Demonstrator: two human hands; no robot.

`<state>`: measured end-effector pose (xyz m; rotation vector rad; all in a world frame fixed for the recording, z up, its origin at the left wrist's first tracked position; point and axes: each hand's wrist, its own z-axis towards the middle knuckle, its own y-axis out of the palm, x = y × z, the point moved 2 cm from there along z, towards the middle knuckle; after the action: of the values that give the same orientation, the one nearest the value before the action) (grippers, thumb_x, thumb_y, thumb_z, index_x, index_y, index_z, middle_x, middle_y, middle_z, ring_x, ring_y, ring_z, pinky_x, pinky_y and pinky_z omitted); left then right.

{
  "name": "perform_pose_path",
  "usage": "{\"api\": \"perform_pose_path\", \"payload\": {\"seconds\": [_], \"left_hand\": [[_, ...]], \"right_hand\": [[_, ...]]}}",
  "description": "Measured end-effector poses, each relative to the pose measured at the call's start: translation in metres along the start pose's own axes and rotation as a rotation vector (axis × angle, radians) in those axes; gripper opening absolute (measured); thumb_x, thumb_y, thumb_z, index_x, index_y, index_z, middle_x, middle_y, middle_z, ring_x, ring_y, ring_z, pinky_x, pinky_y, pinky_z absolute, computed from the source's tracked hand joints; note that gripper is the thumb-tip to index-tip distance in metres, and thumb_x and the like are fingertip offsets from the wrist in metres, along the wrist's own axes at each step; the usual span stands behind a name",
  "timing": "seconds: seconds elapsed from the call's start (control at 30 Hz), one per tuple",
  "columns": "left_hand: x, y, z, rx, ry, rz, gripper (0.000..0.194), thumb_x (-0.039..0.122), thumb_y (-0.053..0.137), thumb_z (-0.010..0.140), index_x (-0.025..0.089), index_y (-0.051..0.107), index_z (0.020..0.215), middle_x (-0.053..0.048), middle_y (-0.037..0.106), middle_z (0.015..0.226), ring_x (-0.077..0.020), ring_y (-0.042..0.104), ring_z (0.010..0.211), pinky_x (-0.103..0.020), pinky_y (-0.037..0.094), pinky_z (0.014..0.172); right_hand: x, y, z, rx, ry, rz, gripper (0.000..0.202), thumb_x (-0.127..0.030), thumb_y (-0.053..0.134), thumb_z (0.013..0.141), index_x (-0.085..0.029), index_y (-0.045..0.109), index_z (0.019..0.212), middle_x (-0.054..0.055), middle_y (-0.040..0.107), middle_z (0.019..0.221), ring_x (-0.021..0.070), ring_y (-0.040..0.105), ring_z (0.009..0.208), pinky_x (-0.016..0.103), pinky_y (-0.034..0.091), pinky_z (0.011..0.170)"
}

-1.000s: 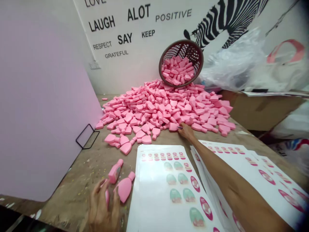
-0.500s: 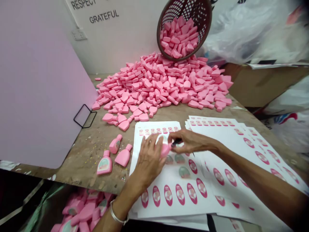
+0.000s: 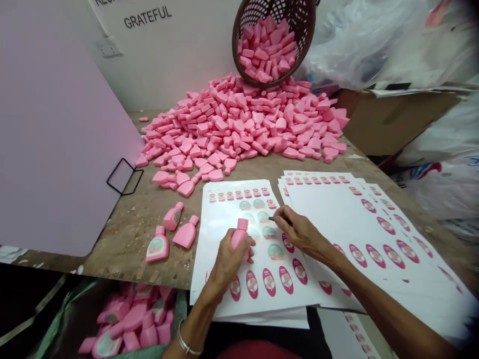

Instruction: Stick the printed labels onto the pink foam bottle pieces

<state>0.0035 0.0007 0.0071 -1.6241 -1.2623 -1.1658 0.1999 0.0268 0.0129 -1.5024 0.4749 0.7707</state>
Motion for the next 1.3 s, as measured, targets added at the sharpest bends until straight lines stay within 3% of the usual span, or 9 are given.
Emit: {"api": "perform_pose_path", "payload": {"seconds": [0.13,0.23,0.33,0.53,0.77,1.0,1.3], "left_hand": [[-0.004,0.002,0.001,-0.030,-0.070,-0.180,0.037,0.047,0.062,0.079,0.012,0.061,0.091,-0.008,0.065,0.087,-0.0131,0.061,0.063,-0.029,0.055,0.064],[-0.010,0.005,0.001,0.033,-0.070,-0.225,0.038,0.046,0.062,0.079,0.013,0.058,0.098,-0.009,0.065,0.096,-0.0126,0.062,0.065,-0.029,0.056,0.063],[-0.013,0.006,0.002,0.094,-0.045,-0.223,0.036,0.044,0.062,0.080,0.013,0.055,0.098,-0.008,0.064,0.095,-0.0136,0.062,0.069,-0.029,0.058,0.062],[-0.015,0.004,0.003,0.125,-0.005,-0.149,0.036,0.045,0.059,0.081,0.014,0.055,0.100,-0.001,0.060,0.068,-0.0158,0.066,0.062,-0.029,0.058,0.061],[-0.019,0.004,0.007,0.111,0.038,-0.185,0.037,0.046,0.055,0.085,0.015,0.051,0.104,-0.004,0.062,0.075,-0.0212,0.070,0.070,-0.032,0.059,0.062],[-0.022,0.003,0.007,0.093,0.042,-0.167,0.040,0.048,0.053,0.086,0.015,0.051,0.108,-0.003,0.065,0.067,-0.0209,0.070,0.066,-0.033,0.058,0.064],[-0.024,0.002,0.009,0.113,0.062,-0.139,0.036,0.047,0.052,0.086,0.016,0.049,0.106,-0.003,0.062,0.083,-0.0165,0.069,0.063,-0.029,0.058,0.061]], "right_hand": [[0.025,0.010,-0.011,0.116,-0.092,-0.266,0.015,-0.033,0.046,0.091,-0.022,0.055,0.087,0.002,0.064,0.078,0.0178,0.055,0.072,0.036,0.037,0.075],[0.030,0.019,-0.019,0.187,-0.115,-0.279,0.011,-0.031,0.049,0.090,-0.022,0.056,0.089,0.002,0.066,0.083,0.0175,0.057,0.075,0.036,0.036,0.077],[0.024,0.028,-0.021,0.226,-0.102,-0.245,0.011,-0.031,0.050,0.090,-0.021,0.055,0.086,0.002,0.065,0.080,0.0162,0.057,0.070,0.034,0.036,0.075],[0.009,0.043,-0.011,0.259,-0.138,-0.285,0.013,-0.029,0.048,0.090,-0.020,0.056,0.084,0.003,0.066,0.079,0.0176,0.057,0.072,0.032,0.033,0.070],[0.007,0.049,-0.007,0.247,-0.170,-0.386,0.017,-0.027,0.045,0.091,-0.019,0.055,0.080,0.005,0.064,0.076,0.0180,0.054,0.073,0.033,0.030,0.071],[0.010,0.049,-0.002,0.188,-0.155,-0.347,0.014,-0.028,0.050,0.087,-0.020,0.053,0.076,0.002,0.061,0.069,0.0167,0.052,0.067,0.032,0.031,0.069],[0.007,0.049,-0.006,0.319,-0.275,-0.386,0.016,-0.035,0.054,0.087,-0.020,0.056,0.081,0.006,0.066,0.075,0.0200,0.056,0.073,0.035,0.034,0.076]]}}
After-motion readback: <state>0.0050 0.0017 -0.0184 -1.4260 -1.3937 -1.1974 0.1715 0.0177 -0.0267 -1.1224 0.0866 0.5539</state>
